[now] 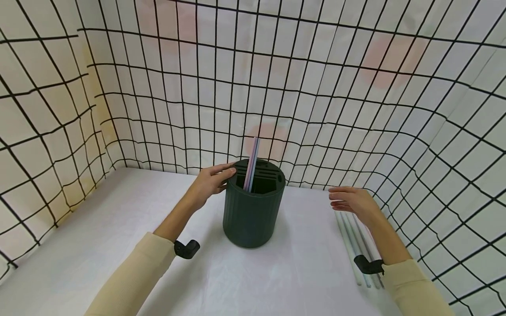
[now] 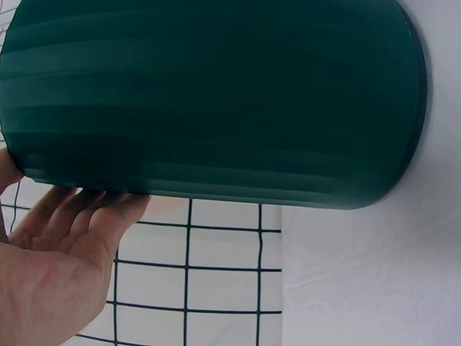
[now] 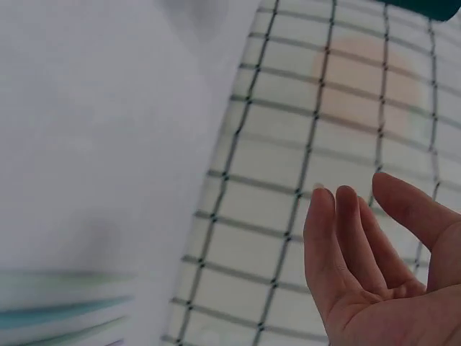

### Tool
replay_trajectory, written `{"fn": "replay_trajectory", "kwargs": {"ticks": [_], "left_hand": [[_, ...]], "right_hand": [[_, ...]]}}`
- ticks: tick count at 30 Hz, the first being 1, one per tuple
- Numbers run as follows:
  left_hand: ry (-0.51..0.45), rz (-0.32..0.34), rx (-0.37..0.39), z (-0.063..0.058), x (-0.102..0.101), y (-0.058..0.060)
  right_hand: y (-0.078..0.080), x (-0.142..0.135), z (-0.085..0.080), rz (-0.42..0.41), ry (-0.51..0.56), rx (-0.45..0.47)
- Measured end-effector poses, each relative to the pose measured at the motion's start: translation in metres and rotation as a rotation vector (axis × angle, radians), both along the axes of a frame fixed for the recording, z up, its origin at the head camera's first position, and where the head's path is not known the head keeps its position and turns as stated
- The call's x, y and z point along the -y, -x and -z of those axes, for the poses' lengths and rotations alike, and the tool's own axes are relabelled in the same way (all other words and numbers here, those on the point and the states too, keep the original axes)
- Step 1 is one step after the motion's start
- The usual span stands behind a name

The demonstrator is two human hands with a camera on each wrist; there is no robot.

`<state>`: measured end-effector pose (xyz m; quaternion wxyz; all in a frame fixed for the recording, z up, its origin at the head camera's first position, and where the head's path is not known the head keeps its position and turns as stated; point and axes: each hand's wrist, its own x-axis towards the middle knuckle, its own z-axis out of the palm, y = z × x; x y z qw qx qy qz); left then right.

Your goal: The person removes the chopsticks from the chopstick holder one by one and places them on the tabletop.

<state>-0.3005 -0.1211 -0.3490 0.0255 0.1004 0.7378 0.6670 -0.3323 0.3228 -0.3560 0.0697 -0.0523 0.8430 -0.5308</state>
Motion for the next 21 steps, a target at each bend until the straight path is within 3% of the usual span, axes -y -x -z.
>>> {"fn": "replay_trajectory", "kwargs": {"ticks": [8, 12, 21], "left_hand": [[0.003, -0.005, -0.005, -0.001, 0.0, -0.001], [0.002, -0.004, -0.004, -0.001, 0.0, -0.001], [-0.005, -0.011, 0.003, 0.0, 0.0, 0.0]], "right_hand": [[-0.006, 0.068, -0.055, -0.02, 0.014, -0.061], [-0.01, 0.099, -0.075, -0.071, 0.017, -0.101], [-0.017, 0.154, -0.092, -0.181, 0.149, -0.118]]}}
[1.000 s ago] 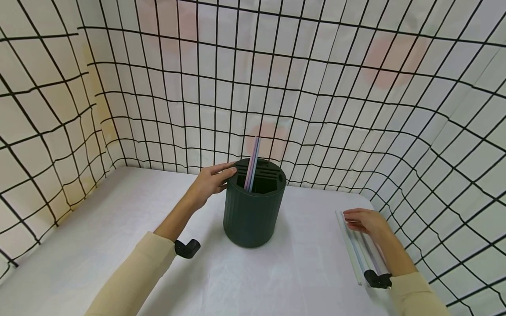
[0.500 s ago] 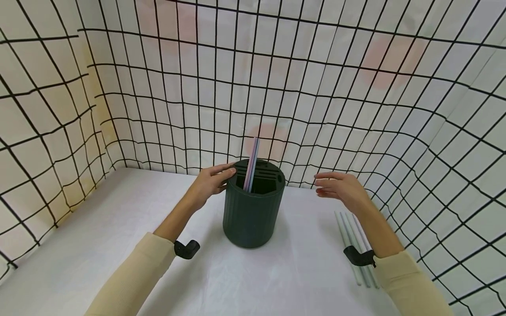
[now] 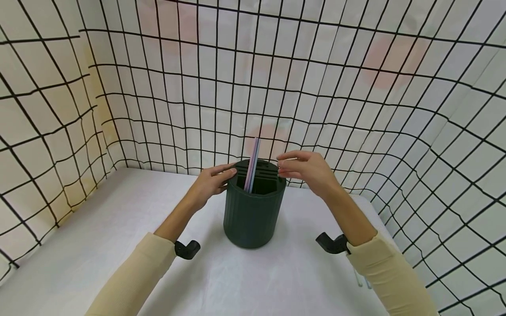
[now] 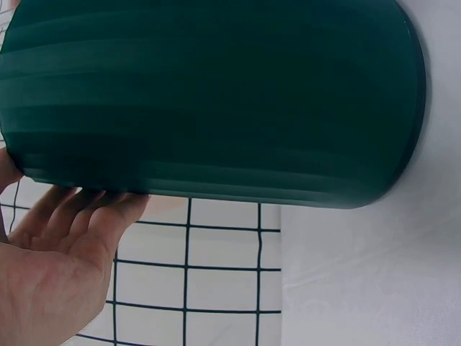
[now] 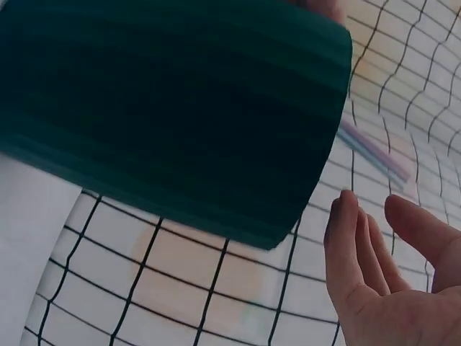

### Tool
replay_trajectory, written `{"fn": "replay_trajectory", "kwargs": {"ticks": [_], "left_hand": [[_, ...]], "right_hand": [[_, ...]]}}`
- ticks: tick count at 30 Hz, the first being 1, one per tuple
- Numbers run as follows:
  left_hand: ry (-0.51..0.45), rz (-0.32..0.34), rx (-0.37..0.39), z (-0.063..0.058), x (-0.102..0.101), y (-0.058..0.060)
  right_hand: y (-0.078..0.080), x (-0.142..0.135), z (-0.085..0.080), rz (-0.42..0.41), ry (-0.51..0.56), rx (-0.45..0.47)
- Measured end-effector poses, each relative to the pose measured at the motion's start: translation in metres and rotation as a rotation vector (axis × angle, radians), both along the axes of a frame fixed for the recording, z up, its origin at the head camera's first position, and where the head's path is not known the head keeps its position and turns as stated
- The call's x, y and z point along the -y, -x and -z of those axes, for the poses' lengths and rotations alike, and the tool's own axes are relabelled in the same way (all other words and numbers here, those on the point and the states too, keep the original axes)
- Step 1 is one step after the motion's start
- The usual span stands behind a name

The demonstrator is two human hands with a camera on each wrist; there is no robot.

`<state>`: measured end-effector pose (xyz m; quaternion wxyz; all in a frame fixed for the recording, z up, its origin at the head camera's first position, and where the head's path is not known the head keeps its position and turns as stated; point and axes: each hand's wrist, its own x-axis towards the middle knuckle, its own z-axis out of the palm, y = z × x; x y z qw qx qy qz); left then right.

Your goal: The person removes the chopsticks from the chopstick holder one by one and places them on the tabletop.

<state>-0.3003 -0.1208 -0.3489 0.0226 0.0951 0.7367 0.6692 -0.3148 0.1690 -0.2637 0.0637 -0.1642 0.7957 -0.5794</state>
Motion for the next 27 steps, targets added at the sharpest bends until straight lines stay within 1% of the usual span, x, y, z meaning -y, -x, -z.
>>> {"fn": "replay_trajectory", "kwargs": {"ticks": [4, 8, 12, 16, 20, 27], "left_hand": [[0.001, 0.006, -0.004, 0.0, 0.0, -0.001], [0.0, 0.007, -0.007, -0.001, 0.0, -0.001], [-0.007, 0.009, -0.006, -0.001, 0.0, 0.0], [-0.011, 0.016, -0.004, 0.0, 0.001, 0.001], [-0.009, 0.014, -0.007, 0.001, 0.0, 0.002], [-0.003, 0.008, -0.008, 0.0, 0.0, 0.0]], "right_hand": [[-0.002, 0.018, 0.0, -0.023, 0.025, -0.013], [-0.004, 0.033, 0.004, -0.055, 0.005, -0.029], [-0.003, 0.043, 0.01, -0.077, -0.003, -0.009], [-0.003, 0.047, 0.017, -0.061, -0.025, 0.008], [-0.006, 0.049, 0.019, -0.03, -0.036, -0.002], [-0.003, 0.055, 0.028, 0.001, -0.06, -0.091]]}}
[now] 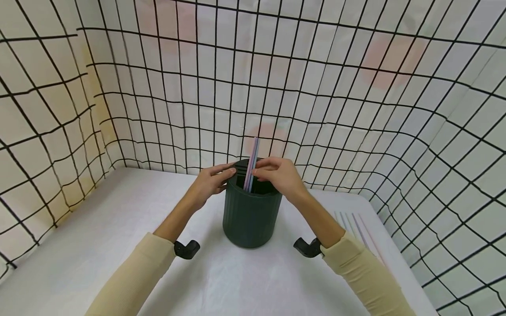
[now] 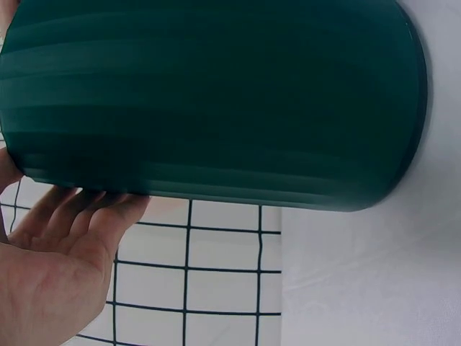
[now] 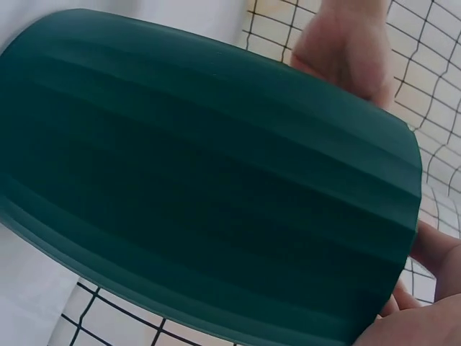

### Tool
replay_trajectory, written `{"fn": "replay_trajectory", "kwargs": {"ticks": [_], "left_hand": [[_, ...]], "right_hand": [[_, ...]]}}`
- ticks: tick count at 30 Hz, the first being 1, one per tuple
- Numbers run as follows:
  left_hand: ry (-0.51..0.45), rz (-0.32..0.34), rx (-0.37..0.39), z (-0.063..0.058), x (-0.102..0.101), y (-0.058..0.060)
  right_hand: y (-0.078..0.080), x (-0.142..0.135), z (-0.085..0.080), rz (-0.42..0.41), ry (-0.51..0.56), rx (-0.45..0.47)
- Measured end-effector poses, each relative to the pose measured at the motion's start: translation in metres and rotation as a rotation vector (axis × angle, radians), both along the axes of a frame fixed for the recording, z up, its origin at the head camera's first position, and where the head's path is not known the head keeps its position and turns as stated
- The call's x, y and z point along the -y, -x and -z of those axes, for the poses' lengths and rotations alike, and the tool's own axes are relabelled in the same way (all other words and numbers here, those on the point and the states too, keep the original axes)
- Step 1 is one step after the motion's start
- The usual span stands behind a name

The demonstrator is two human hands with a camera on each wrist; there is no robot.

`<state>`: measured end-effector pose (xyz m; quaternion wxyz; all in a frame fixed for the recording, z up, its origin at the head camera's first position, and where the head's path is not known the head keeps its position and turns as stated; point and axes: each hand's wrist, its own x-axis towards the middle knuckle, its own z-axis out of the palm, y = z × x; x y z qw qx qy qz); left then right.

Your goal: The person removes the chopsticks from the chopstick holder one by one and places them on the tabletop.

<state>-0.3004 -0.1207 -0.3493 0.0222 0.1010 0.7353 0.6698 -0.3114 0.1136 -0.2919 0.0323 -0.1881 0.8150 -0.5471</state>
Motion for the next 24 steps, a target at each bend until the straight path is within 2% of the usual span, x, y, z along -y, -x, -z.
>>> {"fn": "replay_trajectory", "kwargs": {"ticks": [8, 13, 19, 24], "left_hand": [[-0.003, 0.008, 0.001, 0.001, 0.001, 0.002], [-0.006, 0.007, 0.0, 0.001, 0.002, 0.002], [-0.011, 0.002, 0.004, 0.001, 0.001, 0.002], [-0.015, 0.003, 0.005, 0.002, 0.002, 0.002]], "right_hand": [[-0.002, 0.004, 0.0, 0.039, -0.016, -0.033], [-0.002, 0.004, -0.003, 0.034, 0.036, -0.014], [-0.003, 0.001, -0.019, 0.028, 0.074, 0.052], [-0.006, -0.004, -0.038, 0.027, 0.089, 0.057]]}}
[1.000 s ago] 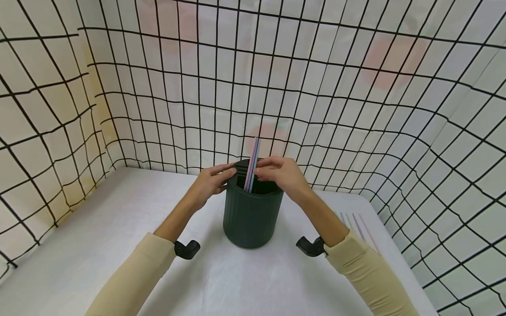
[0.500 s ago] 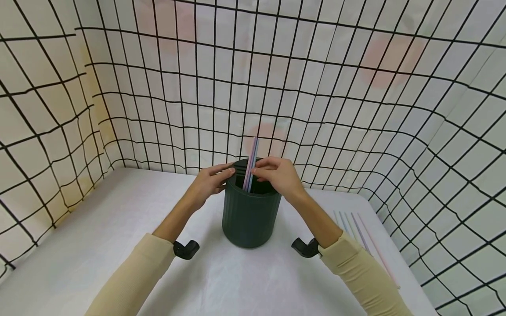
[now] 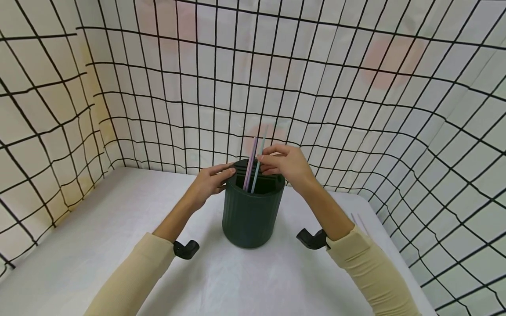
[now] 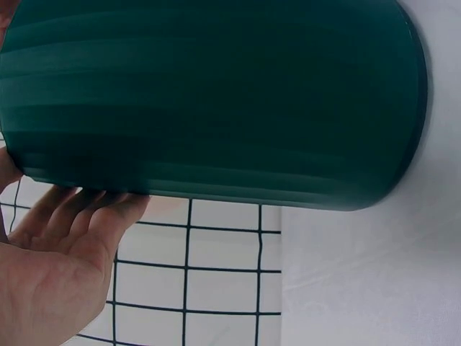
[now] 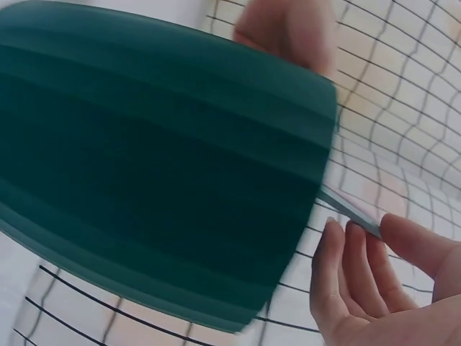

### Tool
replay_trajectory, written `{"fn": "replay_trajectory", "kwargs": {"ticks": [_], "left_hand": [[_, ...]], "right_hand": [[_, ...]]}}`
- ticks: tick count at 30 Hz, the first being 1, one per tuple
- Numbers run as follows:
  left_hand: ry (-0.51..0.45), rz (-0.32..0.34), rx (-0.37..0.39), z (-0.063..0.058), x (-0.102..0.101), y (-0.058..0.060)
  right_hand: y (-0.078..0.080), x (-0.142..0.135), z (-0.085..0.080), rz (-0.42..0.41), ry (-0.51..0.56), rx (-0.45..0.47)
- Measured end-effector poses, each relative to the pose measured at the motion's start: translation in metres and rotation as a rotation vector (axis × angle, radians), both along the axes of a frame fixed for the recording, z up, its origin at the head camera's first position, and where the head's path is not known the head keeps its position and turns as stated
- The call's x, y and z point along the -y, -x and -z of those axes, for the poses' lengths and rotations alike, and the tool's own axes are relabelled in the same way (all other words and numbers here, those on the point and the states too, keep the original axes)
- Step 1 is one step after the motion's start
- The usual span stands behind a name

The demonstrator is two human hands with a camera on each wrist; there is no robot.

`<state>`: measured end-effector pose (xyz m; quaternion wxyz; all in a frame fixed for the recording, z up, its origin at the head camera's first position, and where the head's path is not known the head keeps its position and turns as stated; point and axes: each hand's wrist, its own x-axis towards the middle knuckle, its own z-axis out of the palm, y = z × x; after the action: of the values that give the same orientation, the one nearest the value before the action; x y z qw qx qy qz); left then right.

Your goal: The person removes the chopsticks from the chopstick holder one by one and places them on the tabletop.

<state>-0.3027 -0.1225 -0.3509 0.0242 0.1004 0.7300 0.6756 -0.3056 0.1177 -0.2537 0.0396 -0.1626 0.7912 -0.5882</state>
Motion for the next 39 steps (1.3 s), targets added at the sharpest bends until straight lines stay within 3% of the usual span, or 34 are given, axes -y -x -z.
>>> {"fn": "replay_trajectory", "kwargs": {"ticks": [15, 23, 31, 39], "left_hand": [[0.004, 0.002, -0.006, -0.001, 0.0, -0.002], [0.018, 0.003, -0.001, -0.001, 0.0, -0.002], [0.021, 0.005, 0.001, -0.001, 0.0, -0.002], [0.021, 0.01, -0.003, -0.001, -0.001, -0.003]], "right_hand": [[-0.013, -0.03, -0.055, 0.07, 0.124, -0.083], [-0.016, -0.055, -0.076, 0.1, 0.196, -0.108], [-0.012, -0.094, -0.078, 0.124, 0.288, -0.072], [-0.002, -0.144, -0.057, 0.154, 0.283, -0.012]]}}
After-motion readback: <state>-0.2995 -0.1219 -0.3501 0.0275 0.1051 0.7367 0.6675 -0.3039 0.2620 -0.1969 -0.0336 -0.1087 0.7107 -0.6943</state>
